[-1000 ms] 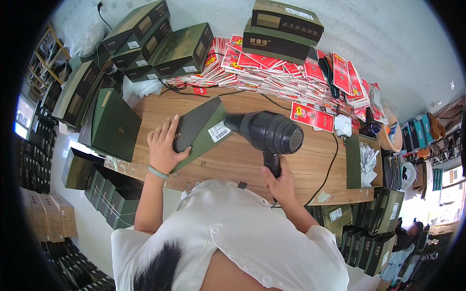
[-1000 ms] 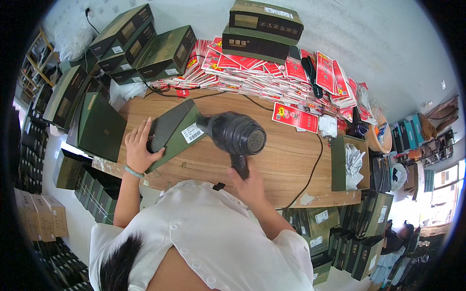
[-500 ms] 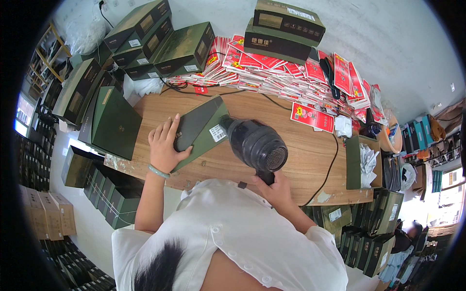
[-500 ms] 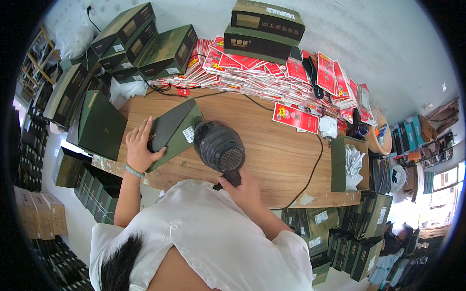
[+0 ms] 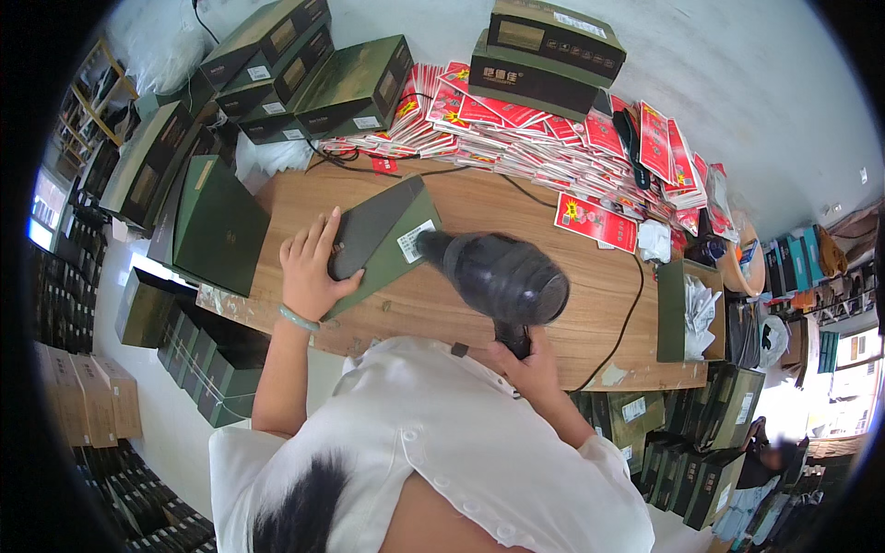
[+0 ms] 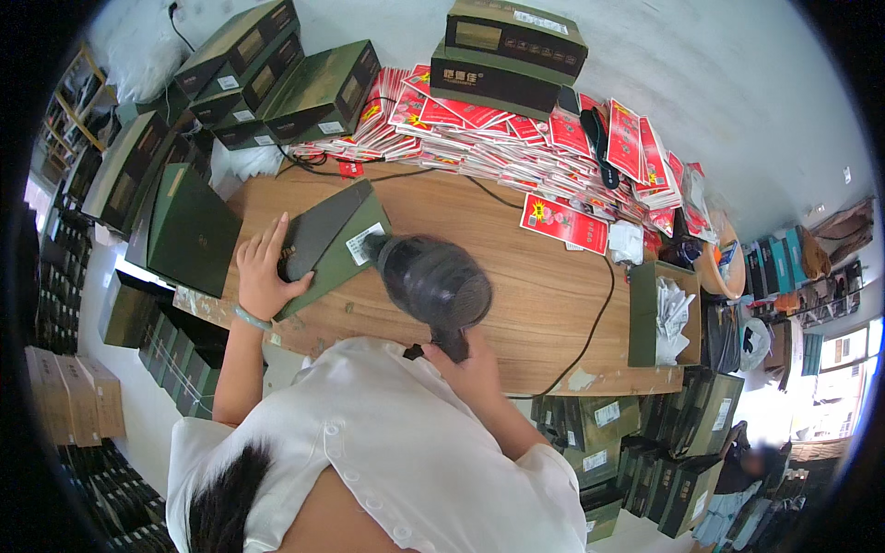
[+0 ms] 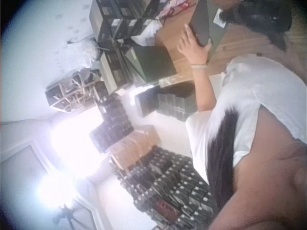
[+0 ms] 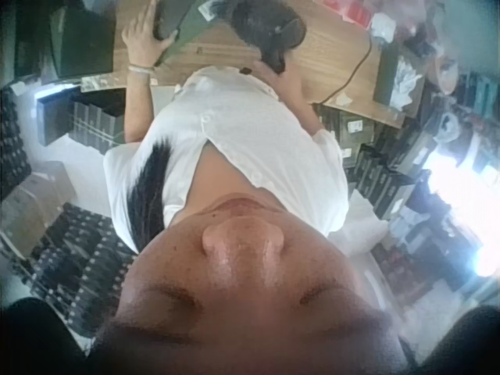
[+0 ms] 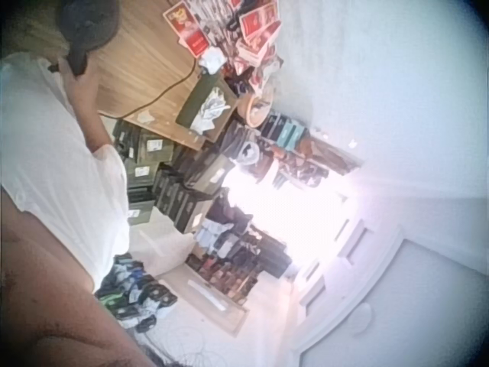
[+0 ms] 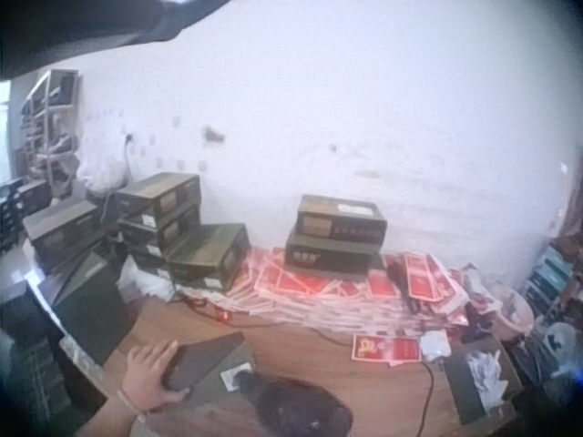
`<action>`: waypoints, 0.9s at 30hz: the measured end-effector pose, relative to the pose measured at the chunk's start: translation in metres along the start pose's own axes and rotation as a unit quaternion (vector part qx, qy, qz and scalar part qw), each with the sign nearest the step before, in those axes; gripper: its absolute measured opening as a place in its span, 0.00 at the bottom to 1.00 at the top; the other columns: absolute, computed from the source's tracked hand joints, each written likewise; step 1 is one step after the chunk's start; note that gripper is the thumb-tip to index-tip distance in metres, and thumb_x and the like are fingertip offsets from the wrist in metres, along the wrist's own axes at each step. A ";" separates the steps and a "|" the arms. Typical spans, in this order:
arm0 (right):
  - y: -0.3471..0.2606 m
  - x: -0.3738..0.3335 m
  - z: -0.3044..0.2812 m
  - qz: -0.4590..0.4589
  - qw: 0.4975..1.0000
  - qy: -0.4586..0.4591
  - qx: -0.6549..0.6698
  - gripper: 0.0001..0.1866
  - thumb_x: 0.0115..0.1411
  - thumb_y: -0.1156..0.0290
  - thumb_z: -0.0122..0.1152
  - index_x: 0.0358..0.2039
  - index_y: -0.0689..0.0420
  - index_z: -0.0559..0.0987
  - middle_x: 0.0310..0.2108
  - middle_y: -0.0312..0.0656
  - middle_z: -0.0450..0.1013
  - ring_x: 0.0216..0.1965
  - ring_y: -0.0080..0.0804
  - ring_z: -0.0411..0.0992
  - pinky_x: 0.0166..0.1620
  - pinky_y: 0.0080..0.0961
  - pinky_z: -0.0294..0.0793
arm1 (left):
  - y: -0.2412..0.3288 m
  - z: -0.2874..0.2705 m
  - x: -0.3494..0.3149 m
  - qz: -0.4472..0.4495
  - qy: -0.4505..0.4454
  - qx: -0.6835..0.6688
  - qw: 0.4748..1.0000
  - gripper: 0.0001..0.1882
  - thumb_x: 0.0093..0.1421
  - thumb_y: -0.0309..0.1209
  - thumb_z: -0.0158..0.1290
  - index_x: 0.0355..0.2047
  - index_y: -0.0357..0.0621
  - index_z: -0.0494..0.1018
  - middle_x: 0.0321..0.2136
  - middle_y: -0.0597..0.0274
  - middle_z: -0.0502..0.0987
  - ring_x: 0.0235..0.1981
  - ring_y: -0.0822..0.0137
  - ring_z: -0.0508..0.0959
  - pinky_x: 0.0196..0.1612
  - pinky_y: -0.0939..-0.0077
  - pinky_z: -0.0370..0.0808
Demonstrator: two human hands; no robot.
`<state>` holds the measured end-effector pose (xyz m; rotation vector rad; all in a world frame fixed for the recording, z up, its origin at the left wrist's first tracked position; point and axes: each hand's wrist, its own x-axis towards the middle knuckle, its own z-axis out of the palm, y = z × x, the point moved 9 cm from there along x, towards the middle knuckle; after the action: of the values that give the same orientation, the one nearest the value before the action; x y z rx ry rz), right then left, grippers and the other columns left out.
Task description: The person places a black shoe into a green shoebox, covers it with tissue paper, closes the box, and uses a hair dryer to heat a label on the box. The person then stacks the sealed box with others and repeats the process with another shoe.
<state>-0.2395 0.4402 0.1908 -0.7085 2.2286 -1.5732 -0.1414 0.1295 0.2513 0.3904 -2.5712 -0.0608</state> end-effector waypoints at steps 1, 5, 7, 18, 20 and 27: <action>0.009 -0.002 0.000 0.054 0.998 -0.006 0.024 0.29 0.57 0.64 0.68 0.55 0.61 0.68 0.30 0.39 0.73 0.24 0.21 0.71 0.27 0.22 0.73 | 0.000 0.000 0.001 0.001 0.001 0.000 1.000 0.53 0.37 0.44 0.65 0.65 0.46 0.59 0.54 0.53 0.71 0.50 0.53 0.71 0.57 0.56 0.60; -0.004 0.001 -0.001 -0.085 0.995 0.004 -0.046 0.30 0.57 0.62 0.68 0.55 0.62 0.67 0.30 0.39 0.72 0.20 0.21 0.70 0.23 0.22 0.71 | -0.004 0.001 0.003 0.002 0.012 0.000 1.000 0.52 0.38 0.48 0.63 0.65 0.49 0.60 0.53 0.53 0.71 0.50 0.55 0.71 0.55 0.56 0.60; 0.017 -0.004 0.004 0.041 0.999 -0.029 0.001 0.30 0.56 0.61 0.68 0.54 0.62 0.68 0.30 0.39 0.73 0.20 0.22 0.70 0.24 0.23 0.72 | -0.005 0.002 0.004 0.001 0.011 -0.001 1.000 0.52 0.38 0.48 0.63 0.65 0.49 0.60 0.53 0.54 0.71 0.50 0.55 0.71 0.55 0.56 0.60; 0.003 -0.001 0.003 -0.046 0.998 -0.009 -0.051 0.26 0.56 0.63 0.68 0.51 0.61 0.70 0.26 0.37 0.71 0.24 0.22 0.71 0.27 0.22 0.72 | -0.006 0.000 0.006 -0.005 0.000 -0.014 1.000 0.53 0.36 0.43 0.65 0.65 0.46 0.59 0.54 0.54 0.71 0.51 0.54 0.71 0.57 0.57 0.60; 0.006 -0.002 0.002 -0.049 0.998 -0.004 -0.047 0.25 0.57 0.63 0.68 0.50 0.61 0.70 0.26 0.36 0.71 0.24 0.21 0.71 0.26 0.22 0.71 | -0.008 0.002 0.006 -0.009 -0.006 -0.012 1.000 0.53 0.37 0.47 0.63 0.66 0.48 0.59 0.54 0.54 0.71 0.51 0.55 0.70 0.57 0.56 0.60; 0.029 0.000 -0.011 0.033 0.998 0.051 0.024 0.28 0.57 0.63 0.67 0.54 0.61 0.68 0.32 0.43 0.75 0.30 0.28 0.73 0.34 0.26 0.72 | -0.006 -0.001 0.006 -0.006 0.003 -0.013 1.000 0.53 0.37 0.47 0.63 0.66 0.48 0.58 0.53 0.55 0.71 0.51 0.54 0.70 0.57 0.55 0.59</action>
<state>-0.2512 0.4565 0.1672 -0.5457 2.2537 -1.6592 -0.1446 0.1217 0.2541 0.3952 -2.5605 -0.0967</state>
